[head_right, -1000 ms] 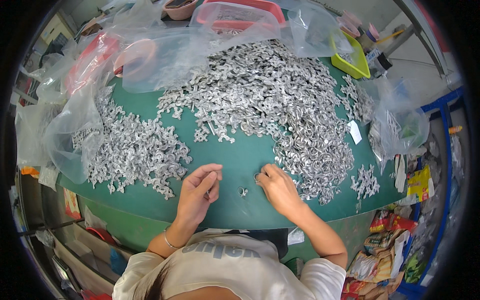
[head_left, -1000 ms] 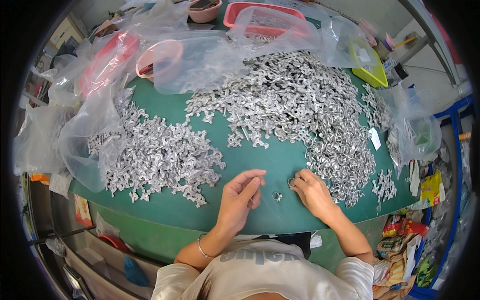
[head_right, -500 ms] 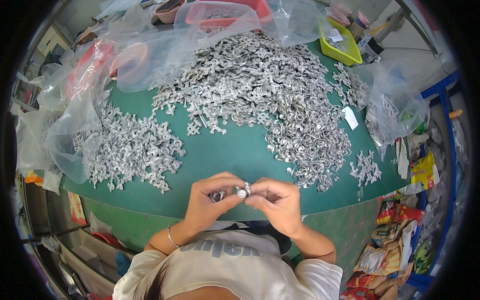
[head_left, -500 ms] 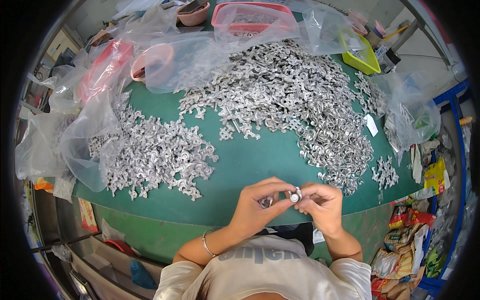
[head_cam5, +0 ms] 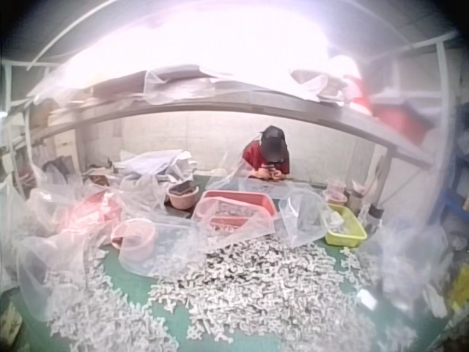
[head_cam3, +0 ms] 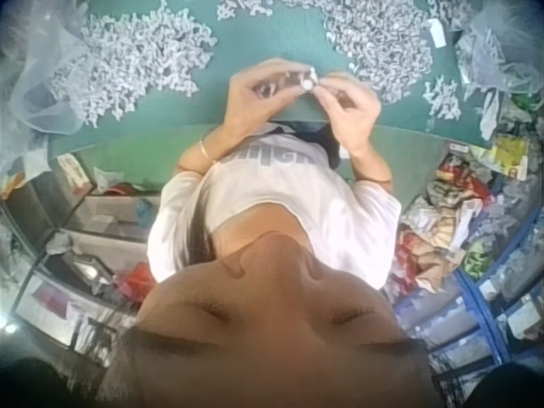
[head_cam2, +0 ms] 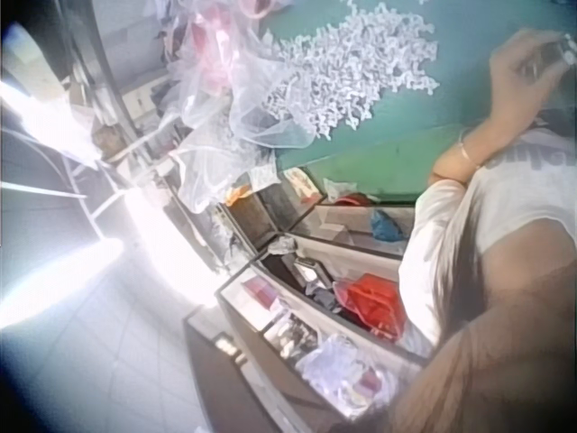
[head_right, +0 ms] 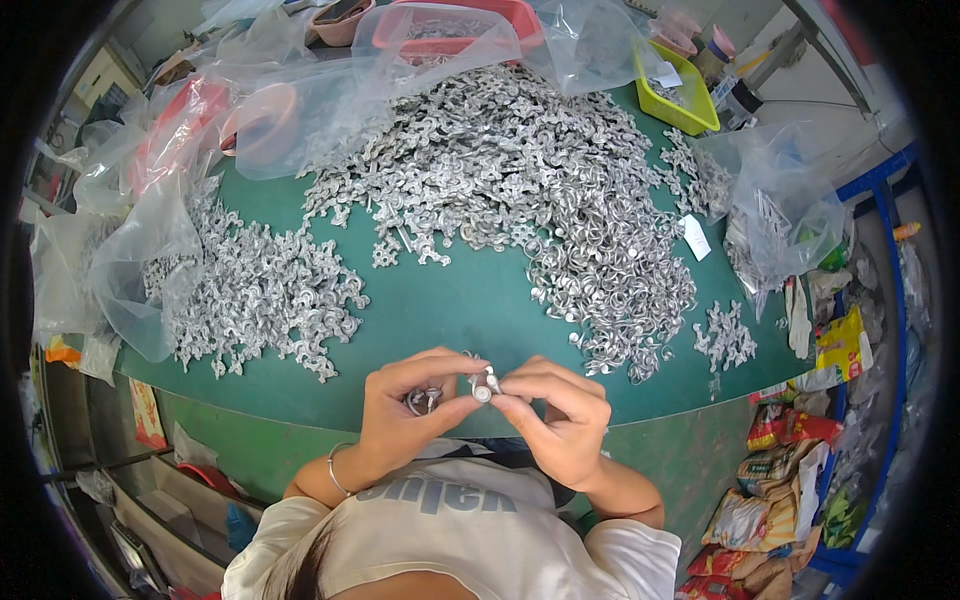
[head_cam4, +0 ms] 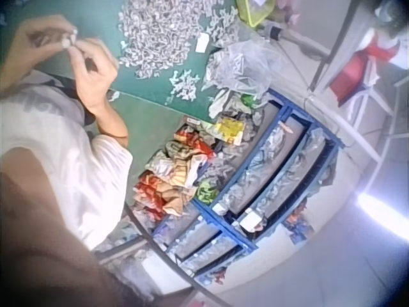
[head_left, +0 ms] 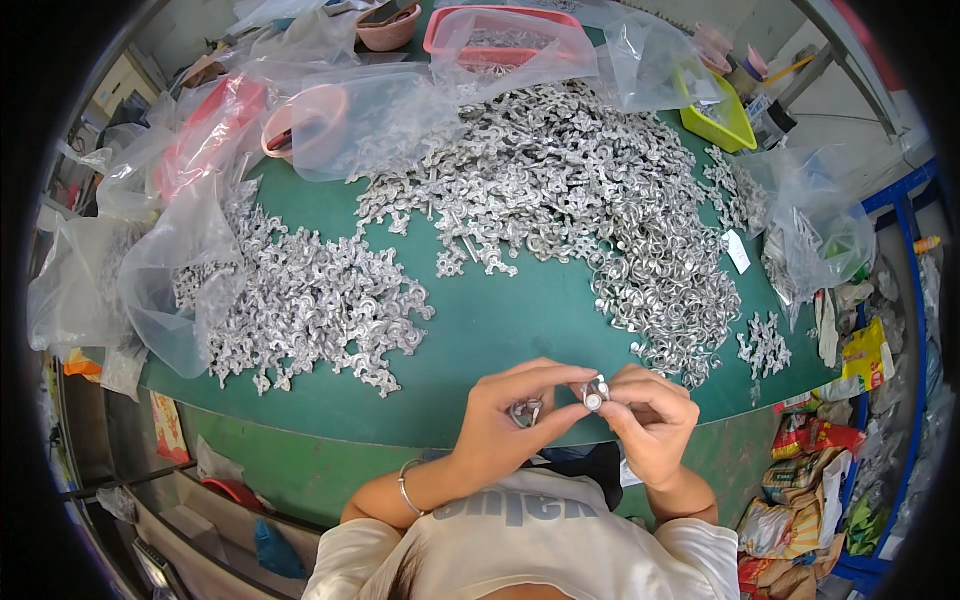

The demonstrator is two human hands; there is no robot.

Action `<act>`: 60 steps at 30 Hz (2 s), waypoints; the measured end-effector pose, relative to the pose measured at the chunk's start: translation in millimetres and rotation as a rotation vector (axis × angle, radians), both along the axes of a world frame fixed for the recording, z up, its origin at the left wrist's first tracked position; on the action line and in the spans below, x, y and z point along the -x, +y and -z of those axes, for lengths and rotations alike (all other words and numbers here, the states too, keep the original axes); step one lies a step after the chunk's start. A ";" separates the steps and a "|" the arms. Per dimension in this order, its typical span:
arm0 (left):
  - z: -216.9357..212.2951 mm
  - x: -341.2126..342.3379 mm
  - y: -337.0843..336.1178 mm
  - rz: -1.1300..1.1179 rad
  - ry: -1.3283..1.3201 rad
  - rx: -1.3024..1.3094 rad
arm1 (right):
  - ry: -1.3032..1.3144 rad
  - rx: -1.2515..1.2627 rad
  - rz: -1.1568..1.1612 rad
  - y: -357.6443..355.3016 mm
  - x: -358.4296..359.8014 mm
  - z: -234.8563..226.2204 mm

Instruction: The person assembles metal components by hand, picking up small circular pieces and fitting them into larger notched metal segments. The person repeatedly performs this assembly and moves the assembled parts into plastic bins on the table.

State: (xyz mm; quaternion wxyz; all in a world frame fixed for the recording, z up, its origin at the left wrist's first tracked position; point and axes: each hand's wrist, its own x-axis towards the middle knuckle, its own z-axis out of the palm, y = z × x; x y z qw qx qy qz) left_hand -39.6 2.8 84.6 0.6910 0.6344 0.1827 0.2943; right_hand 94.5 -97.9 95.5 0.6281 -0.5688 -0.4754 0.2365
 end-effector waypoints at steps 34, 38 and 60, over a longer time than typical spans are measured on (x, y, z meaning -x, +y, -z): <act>44.6 -17.9 -9.1 -0.144 0.220 0.204 | -0.425 0.193 1.413 -220.1 -251.3 84.2; 38.3 -13.9 -10.7 -0.218 0.301 0.157 | 0.014 0.084 1.108 -144.6 -196.2 34.1; -15.5 -71.2 -50.8 0.149 -0.014 0.050 | -0.162 -0.134 0.171 -68.3 -52.6 4.3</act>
